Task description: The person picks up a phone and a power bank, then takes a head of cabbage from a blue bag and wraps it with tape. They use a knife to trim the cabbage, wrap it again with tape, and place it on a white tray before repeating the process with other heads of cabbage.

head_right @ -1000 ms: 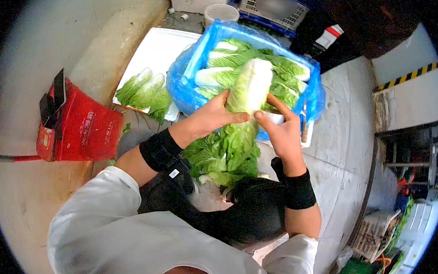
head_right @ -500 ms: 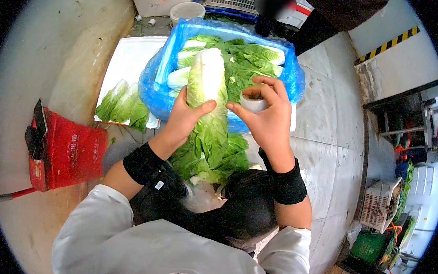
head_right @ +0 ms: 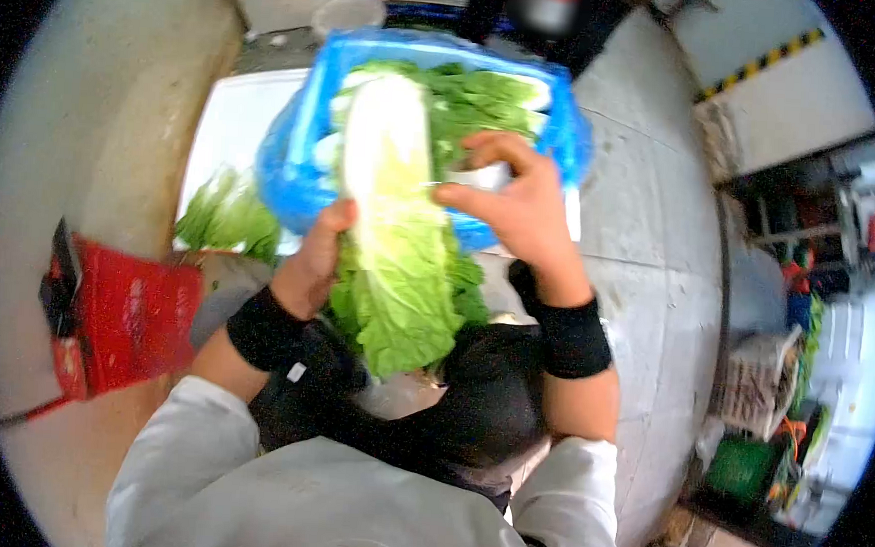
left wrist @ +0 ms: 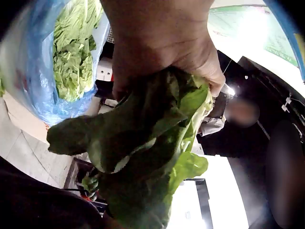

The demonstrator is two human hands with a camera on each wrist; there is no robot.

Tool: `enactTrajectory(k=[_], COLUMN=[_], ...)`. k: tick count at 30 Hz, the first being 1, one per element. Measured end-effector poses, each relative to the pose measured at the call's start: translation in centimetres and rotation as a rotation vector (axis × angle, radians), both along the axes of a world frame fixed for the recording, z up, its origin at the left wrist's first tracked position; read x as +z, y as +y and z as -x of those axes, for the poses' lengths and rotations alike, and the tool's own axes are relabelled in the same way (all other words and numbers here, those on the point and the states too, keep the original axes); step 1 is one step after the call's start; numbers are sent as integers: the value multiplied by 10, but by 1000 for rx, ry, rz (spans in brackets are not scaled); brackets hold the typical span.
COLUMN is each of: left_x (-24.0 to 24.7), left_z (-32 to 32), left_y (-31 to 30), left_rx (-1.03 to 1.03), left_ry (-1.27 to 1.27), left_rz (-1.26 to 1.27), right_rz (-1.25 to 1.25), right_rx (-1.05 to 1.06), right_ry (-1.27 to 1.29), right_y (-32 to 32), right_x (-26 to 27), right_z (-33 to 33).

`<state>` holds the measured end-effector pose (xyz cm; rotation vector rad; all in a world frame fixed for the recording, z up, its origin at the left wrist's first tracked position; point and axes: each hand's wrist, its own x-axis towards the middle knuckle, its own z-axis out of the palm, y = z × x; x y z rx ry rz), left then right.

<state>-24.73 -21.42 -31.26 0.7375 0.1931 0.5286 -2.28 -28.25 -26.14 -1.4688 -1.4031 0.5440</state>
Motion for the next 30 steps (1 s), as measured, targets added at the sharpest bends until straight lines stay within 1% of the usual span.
enactTrajectory(k=[1,2,3,5,6,8,10,12,14,15,17,18,20,21,23,27,29,30], left_x=[-4,-7,-8,-9,-9,-7,-12,-17,-21,-22,-22,-21,-16,-14,-10,-19,-18,-19], left_z=[4,6,4,6,-2,6,13,13,15,16,19,19,18,16,14,16,21,21], left_y=[-3,-2,-3,-2,-6,-4,-2,2,3,5,5,5,2,3,5,8,12,9], left_rx=[39,35,33,-64,-88,-76,-80,-107,-128,-128,-125,-125,-35,-35,14,38,29,56], left_ry=[47,116,152,11,5,-53,-34,-28,-20,-20,22,21,54,54,27,47,62,78], left_rz=[21,24,-6,49,51,65,55,46,-58,-58,-109,-109,-201,-201,-215,-158,-76,-108], right_rz=[-20,-39,43,72,89,117,135,163,218,218,100,100,159,160,71,48,-24,-23], right_rx=[12,30,11,104,132,155,202,227,251,251,255,255,278,278,288,253,251,256], right_ry=[-65,20,223,158,273,317,390,375,396,396,310,310,247,247,168,178,217,240], right_y=[1,1,-4,-3,-7,-6,-4,0,-4,-3,-7,-6,-10,-9,-10,-11,-12,-12], right_x=[-4,-3,-4,0,5,6,2,-1,-1,-1,-3,-2,-2,-2,-3,3,1,2], right_z=[0,0,1,-1,3,-2,-1,3,11,11,12,10,7,5,6,5,1,2])
